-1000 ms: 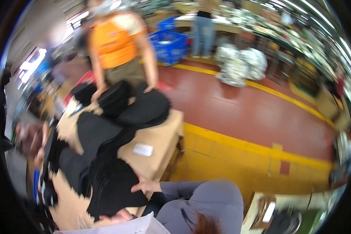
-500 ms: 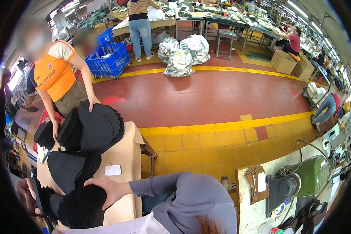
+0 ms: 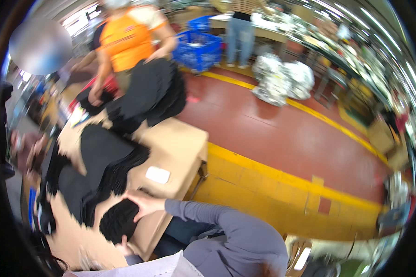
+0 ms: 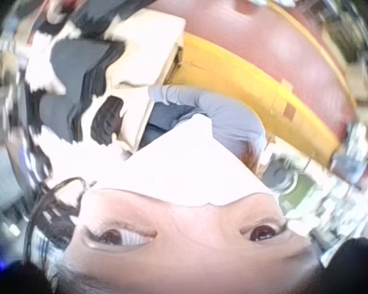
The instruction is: The person assembles footwear parts by hand at a workbench. They pick up black insoles and white inserts, align them, and tie them together with white elastic bands. The finished units are stacked on the table. Coworkers are visible in the background performing similar tasks.
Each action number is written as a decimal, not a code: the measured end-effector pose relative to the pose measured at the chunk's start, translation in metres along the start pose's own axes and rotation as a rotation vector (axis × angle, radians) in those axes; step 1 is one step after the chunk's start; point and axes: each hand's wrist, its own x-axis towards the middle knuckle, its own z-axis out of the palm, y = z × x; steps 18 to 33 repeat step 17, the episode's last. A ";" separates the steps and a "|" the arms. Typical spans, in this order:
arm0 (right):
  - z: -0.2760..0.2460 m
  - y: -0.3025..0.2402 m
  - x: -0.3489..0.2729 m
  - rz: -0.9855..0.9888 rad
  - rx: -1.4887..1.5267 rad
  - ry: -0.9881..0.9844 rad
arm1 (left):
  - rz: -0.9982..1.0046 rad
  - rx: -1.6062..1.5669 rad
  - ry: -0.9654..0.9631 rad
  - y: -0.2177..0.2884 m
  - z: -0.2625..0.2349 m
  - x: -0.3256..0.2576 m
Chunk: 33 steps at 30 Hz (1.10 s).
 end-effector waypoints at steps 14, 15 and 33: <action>0.042 -0.014 0.015 0.189 0.274 -0.223 | 0.089 0.105 -0.080 0.091 -0.031 -0.017; 0.044 -0.023 0.021 0.262 0.471 -0.214 | 0.104 0.113 -0.046 0.091 -0.032 -0.022; 0.038 -0.025 0.032 0.370 0.698 -0.262 | 0.128 0.142 0.007 0.098 -0.029 -0.026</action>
